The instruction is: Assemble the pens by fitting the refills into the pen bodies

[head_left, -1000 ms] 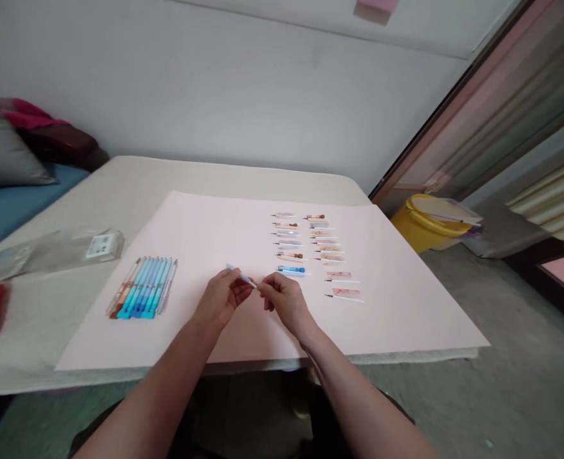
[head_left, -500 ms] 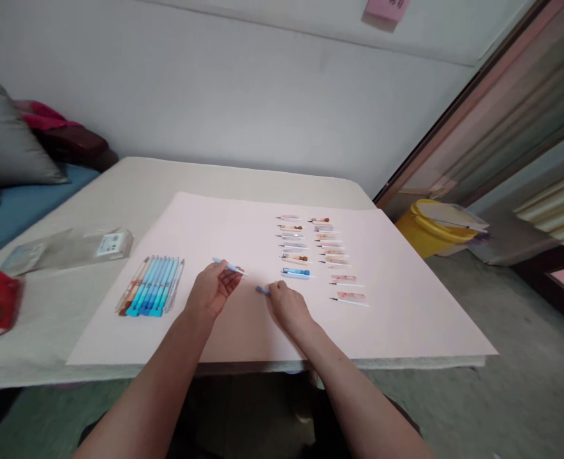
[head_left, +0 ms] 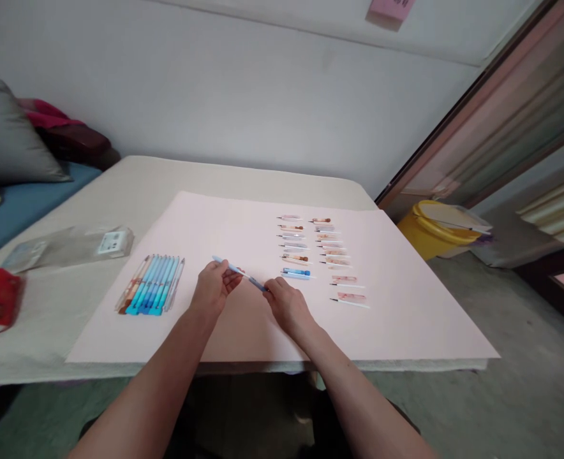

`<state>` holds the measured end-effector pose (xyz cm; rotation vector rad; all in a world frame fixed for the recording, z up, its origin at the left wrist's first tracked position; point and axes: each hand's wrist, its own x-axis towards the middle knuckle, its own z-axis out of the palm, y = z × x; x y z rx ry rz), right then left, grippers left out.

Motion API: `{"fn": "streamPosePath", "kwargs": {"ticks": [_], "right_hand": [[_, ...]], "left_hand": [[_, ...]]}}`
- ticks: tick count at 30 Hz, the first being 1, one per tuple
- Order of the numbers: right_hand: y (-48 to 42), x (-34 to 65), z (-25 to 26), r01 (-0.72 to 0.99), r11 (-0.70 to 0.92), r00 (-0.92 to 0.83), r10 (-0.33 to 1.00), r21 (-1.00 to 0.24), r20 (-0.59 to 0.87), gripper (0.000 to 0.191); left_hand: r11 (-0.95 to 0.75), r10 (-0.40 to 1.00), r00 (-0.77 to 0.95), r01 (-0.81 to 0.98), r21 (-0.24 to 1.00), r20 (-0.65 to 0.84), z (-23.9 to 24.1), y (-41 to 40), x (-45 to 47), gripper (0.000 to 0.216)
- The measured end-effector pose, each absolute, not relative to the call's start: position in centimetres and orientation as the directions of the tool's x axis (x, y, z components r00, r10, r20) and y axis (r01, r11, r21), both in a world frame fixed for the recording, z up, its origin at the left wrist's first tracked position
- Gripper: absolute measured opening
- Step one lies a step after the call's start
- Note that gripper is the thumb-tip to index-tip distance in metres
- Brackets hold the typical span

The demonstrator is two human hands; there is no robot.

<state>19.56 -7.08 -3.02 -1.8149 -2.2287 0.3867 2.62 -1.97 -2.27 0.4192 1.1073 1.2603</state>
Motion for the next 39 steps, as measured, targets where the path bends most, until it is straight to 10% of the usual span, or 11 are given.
{"fn": "streamPosePath", "kwargs": {"ticks": [27,33,39], "right_hand": [[-7.1,19.6,-2.8,0.659,0.19,-0.078,0.98,-0.727,0.185,0.009],[-7.0,19.6,-2.5,0.019,-0.268,-0.068,0.961,-0.963,-0.269,0.01],[-7.1,19.5,-2.6,-0.466,-0.618,-0.321,0.785,-0.633,-0.53,0.019]], "left_hand": [[0.269,0.954,-0.051,-0.287,0.92,-0.295,-1.9,-3.5,4.1,0.024],[0.232,0.971,0.027,-0.328,0.916,-0.237,-1.9,-3.5,3.9,0.024],[0.206,0.978,0.098,-0.345,0.916,-0.183,-2.0,-3.4,3.8,0.025]]}}
